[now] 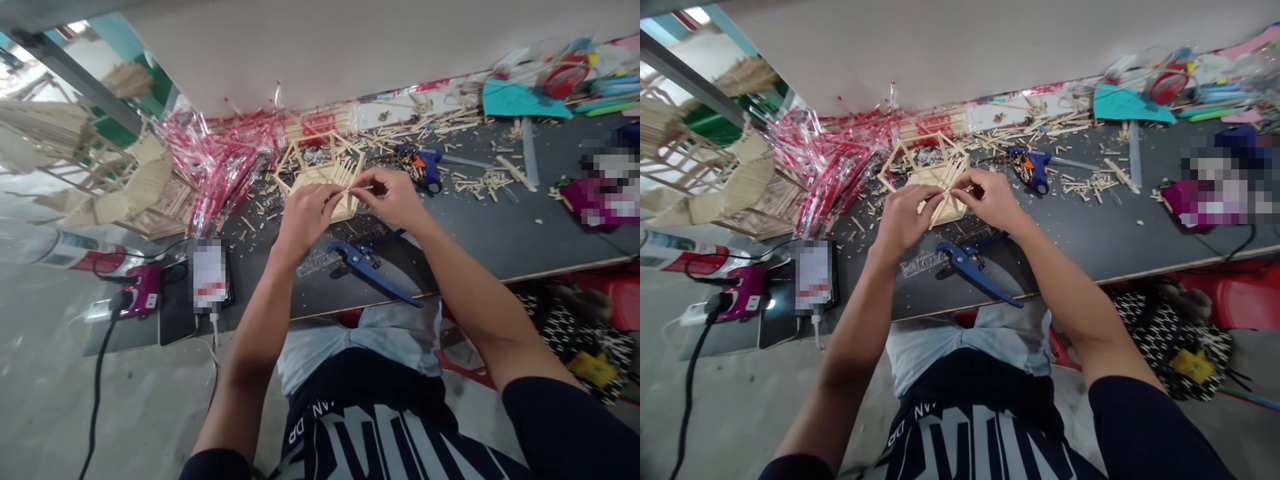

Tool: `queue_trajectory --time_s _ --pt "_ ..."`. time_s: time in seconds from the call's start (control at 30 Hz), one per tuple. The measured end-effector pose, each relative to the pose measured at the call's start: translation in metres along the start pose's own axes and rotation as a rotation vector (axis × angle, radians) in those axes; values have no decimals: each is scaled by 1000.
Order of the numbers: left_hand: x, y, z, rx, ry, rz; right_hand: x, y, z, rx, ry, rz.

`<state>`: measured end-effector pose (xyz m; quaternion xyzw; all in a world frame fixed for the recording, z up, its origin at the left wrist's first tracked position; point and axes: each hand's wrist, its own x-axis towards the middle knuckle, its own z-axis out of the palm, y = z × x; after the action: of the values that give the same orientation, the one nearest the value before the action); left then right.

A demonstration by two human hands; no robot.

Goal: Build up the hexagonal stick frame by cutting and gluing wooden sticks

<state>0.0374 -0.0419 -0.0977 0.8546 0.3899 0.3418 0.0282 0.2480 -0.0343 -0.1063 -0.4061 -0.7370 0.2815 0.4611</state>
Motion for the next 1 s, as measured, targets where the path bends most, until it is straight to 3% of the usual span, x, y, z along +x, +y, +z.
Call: queue_trajectory --time_s 0.1,0.2,0.3,0.37,0.47,0.57,0.63,0.87,1.0 --pt "0 0 -2 -97 81 -2 0 -2 -12 9 19 37" --pt "1 -1 -6 -259 295 -68 0 -2 -30 24 -17 104" --pt "2 -8 -16 -465 499 -110 -1 -2 -43 -96 -359 198" --pt "5 -18 -28 -527 547 -114 0 -2 -44 -204 -641 233" --pt "15 -36 -49 -542 476 -105 0 -3 -37 -370 -864 255" --pt "33 -49 -69 -502 231 -129 1 -7 -28 -482 -917 291" --pt "47 -52 -77 -412 142 -138 1 -10 -25 -522 -935 308" --pt "75 -44 -75 -291 74 -108 4 -20 -30 -457 -948 386" --pt "72 -36 -77 -258 36 -168 4 -21 -40 -398 -784 398"
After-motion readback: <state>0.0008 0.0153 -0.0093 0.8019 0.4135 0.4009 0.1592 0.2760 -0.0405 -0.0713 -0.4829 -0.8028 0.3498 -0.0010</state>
